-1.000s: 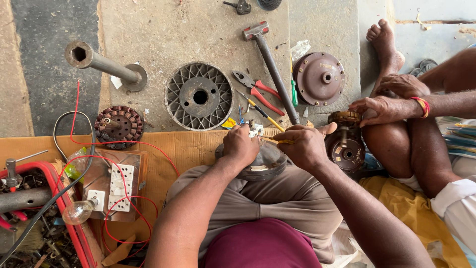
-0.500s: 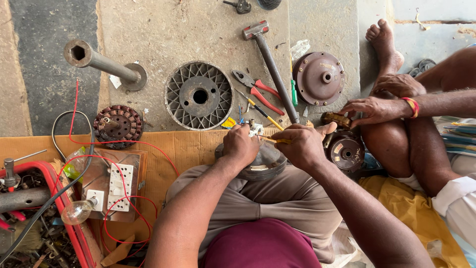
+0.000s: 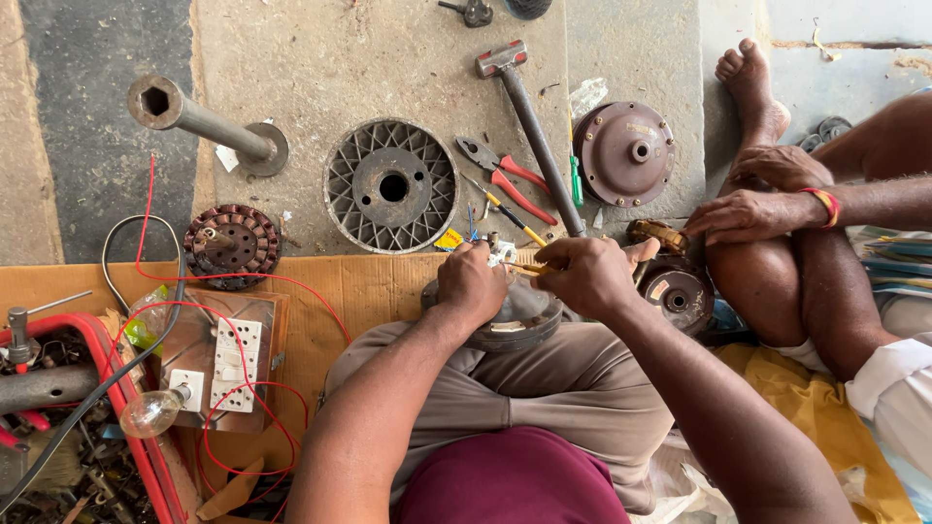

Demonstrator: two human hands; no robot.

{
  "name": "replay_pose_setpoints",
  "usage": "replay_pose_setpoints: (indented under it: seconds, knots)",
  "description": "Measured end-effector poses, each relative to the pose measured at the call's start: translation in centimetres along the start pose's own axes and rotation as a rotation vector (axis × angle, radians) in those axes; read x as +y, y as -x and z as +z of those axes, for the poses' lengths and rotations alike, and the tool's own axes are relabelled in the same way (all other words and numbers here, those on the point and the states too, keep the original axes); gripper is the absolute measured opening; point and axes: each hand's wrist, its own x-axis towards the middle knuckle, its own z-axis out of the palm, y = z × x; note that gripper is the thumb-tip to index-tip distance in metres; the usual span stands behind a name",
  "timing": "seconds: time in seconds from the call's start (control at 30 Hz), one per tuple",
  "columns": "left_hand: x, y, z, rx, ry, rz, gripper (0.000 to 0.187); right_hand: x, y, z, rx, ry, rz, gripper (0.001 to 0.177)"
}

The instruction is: The person wires a fan motor using a screwdriver, connecting various wires to the terminal while sitting on the floor.

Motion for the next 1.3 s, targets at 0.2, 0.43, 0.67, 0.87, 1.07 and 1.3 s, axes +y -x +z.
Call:
replay_pose_setpoints:
  seconds: [0.2,0.43,0.67,0.87,1.07,1.3]
  knots:
    - [0.4,0.1,-0.3,0.020,0.018,0.013,0.034,0.0,-0.5,0.0,-0.267,-0.077,0.340,0.028]
    - [0.3,0.2,-0.2,-0.005,0.010,0.000,0.032,0.2,-0.7,0.0,-0.186,0.024,0.271,0.027]
    - [0.1,0.2,-0.1,0.036,0.023,0.022,0.032,-0.3,0.1,0.0,-0.027,0.040,0.077,0.037]
    - [0.3,0.2,-0.3,0.044,0.021,0.021,0.030,-0.1,-1.3,0.2,-0.322,-0.195,0.462,0.030]
    - [0.4,0.1,-0.3,0.019,0.022,-0.023,0.032,0.9,0.2,1.0,0.064,0.092,0.051,0.024]
    - [0.1,-0.4,-0.2,0.008,-0.004,-0.034,0.030,0.3,-2.4,0.8,-0.366,-0.466,0.741,0.030]
